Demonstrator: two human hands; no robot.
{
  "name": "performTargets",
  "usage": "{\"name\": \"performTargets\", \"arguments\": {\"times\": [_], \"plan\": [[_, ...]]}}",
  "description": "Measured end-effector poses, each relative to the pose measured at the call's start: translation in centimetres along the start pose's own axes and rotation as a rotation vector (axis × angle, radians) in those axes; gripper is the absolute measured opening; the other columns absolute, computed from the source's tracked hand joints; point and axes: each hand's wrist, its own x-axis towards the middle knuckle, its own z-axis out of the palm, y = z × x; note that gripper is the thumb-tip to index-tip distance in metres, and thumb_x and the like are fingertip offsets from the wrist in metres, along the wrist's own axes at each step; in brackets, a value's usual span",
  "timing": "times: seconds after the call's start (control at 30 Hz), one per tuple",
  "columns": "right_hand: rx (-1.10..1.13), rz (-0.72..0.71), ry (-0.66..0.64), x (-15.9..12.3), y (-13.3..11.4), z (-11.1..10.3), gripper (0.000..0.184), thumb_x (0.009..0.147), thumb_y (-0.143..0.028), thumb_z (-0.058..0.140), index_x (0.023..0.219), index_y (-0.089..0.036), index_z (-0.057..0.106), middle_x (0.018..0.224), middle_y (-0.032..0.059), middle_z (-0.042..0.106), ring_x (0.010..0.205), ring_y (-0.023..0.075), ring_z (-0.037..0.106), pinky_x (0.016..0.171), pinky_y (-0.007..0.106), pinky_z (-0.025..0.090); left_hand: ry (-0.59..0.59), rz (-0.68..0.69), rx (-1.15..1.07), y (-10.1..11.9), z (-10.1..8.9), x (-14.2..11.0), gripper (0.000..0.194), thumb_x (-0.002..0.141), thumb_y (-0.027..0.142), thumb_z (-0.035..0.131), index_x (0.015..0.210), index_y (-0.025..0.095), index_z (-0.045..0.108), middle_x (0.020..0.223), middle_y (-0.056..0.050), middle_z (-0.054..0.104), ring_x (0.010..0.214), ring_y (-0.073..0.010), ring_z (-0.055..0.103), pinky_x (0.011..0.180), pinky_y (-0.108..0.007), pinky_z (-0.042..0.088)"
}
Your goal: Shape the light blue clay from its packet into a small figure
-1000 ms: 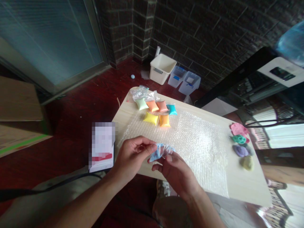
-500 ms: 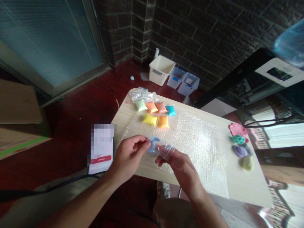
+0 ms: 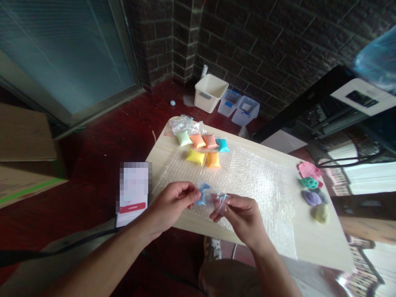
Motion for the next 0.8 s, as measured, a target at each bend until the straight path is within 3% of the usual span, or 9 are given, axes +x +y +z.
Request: {"name": "performTargets", "arguments": {"times": [0.2,0.37,0.5,0.6,0.7,0.8], "plan": [[-0.265,-0.186,-0.073,0.1,-1.1,0.7,0.021,0.102,-0.027,0.065,0.095,-0.023,0.085,0.104,0.0096,0.077,0.088,0.0190,0.071,0.076,0.031,0.056,0.024,-0.008,-0.133,-0.3,0.4,0.1,0.030,0.081,0.043,0.080,0.079,0.014,0.071,0.073,-0.001,0.066,0.070,-0.0137,0.055,0.068,-0.026,0.040],[-0.247,-0.160,0.063,-0.3,-0.3,1.5,0.026,0.102,-0.028,0.064,0.083,-0.020,0.080,0.074,0.0048,0.073,0.068,0.0159,0.068,0.066,0.028,0.054,0.075,0.080,-0.067,-0.5,0.7,0.3,0.023,0.082,0.037,0.081,0.083,0.015,0.075,0.082,-0.005,0.075,0.081,-0.0187,0.067,0.076,-0.029,0.048],[-0.089,0.024,0.149,-0.3,0.2,1.8,0.031,0.097,-0.040,0.071,0.077,-0.018,0.079,0.064,0.0042,0.074,0.054,0.0150,0.068,0.055,0.025,0.055,0.082,0.064,-0.102,-0.4,1.0,0.2,0.023,0.081,0.036,0.081,0.084,0.014,0.074,0.082,-0.005,0.076,0.080,-0.0180,0.068,0.075,-0.028,0.049],[-0.077,0.115,0.133,-0.2,0.2,1.6,0.031,0.090,-0.042,0.078,0.071,-0.017,0.080,0.059,0.0043,0.073,0.049,0.0148,0.066,0.050,0.024,0.054,0.123,0.015,-0.160,-0.4,1.1,0.1,0.025,0.076,0.033,0.084,0.085,0.014,0.072,0.079,-0.003,0.074,0.073,-0.0154,0.065,0.069,-0.026,0.048],[-0.212,0.026,0.104,-0.2,0.1,1.4,0.026,0.087,-0.035,0.081,0.067,-0.019,0.080,0.060,0.0037,0.074,0.053,0.0144,0.064,0.053,0.024,0.050,0.169,-0.015,-0.221,-0.6,1.4,0.1,0.028,0.068,0.028,0.088,0.078,0.014,0.066,0.070,0.001,0.068,0.066,-0.0119,0.061,0.065,-0.023,0.046],[-0.408,-0.114,0.120,-0.3,-0.1,1.3,0.026,0.094,-0.026,0.071,0.070,-0.019,0.080,0.064,0.0027,0.073,0.059,0.0149,0.065,0.058,0.026,0.048,0.191,-0.023,-0.328,-0.9,1.9,0.1,0.035,0.068,0.026,0.089,0.076,0.016,0.057,0.068,0.004,0.064,0.065,-0.0097,0.059,0.065,-0.021,0.045]]}}
